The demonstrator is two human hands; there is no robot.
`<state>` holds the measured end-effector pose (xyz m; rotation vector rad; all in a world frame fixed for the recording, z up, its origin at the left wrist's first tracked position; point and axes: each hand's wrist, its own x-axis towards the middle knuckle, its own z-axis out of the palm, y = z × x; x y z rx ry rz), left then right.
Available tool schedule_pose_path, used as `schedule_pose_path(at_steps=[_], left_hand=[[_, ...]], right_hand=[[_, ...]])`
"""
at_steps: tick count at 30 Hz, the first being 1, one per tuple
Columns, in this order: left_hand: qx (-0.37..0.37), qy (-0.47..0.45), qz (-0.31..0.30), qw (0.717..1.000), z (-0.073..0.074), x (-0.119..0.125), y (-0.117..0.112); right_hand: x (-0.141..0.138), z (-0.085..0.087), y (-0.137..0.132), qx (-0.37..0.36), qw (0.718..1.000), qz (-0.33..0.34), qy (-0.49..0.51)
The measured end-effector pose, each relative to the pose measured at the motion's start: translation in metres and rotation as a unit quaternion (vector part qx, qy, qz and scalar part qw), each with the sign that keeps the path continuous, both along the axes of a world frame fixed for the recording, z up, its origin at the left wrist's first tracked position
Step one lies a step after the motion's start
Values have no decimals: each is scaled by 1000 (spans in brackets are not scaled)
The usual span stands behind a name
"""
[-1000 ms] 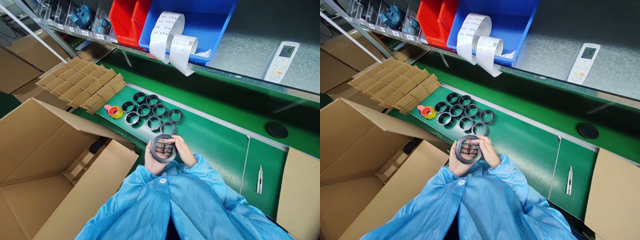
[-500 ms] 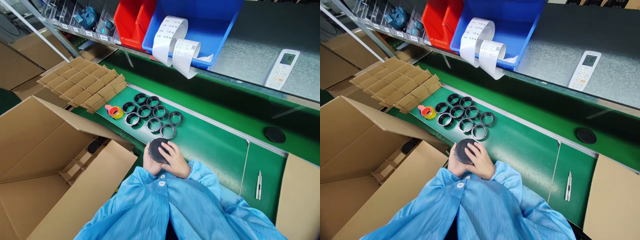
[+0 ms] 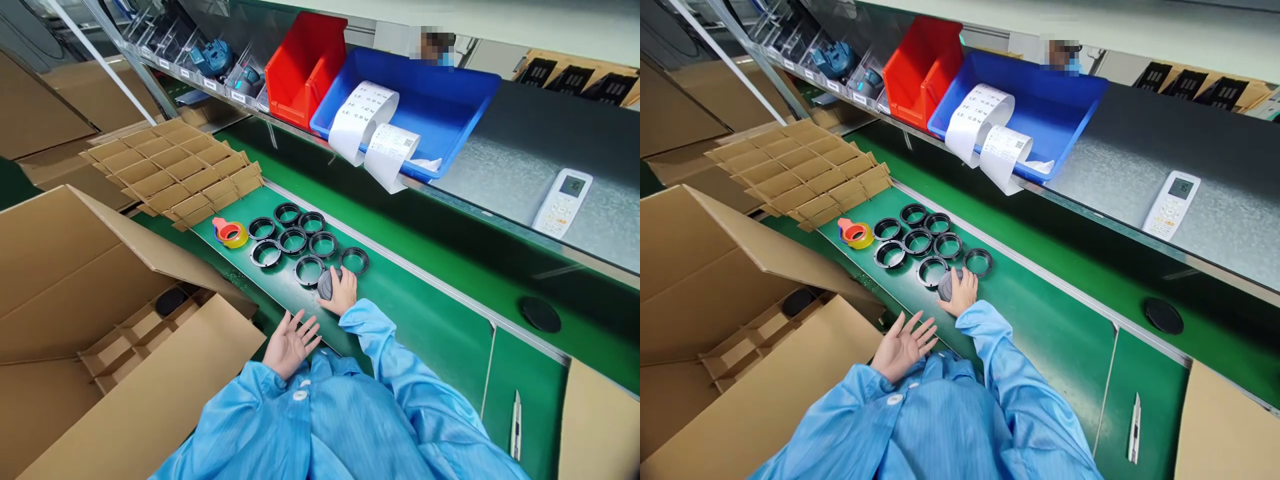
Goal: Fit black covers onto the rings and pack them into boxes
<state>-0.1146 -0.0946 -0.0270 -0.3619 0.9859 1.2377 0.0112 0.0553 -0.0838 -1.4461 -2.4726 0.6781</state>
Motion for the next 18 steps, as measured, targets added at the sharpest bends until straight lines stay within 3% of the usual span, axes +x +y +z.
schedule_pose_path(at_steps=[3,7,12,15,18], left_hand=[[-8,6,6,1000,-1,-16,-9],[-29,29,38,998,-4,-31,-21],[-57,42,62,996,-11,-38,-26],[-81,44,43,995,-12,-30,-17],[-94,63,8,994,-5,-13,1]], right_hand=[[-1,-22,15,18,998,16,-62],[20,-42,-8,19,996,32,-80],[45,-36,-35,19,997,40,-63],[40,-30,-30,31,999,20,-37],[30,-35,-27,11,999,26,-40]])
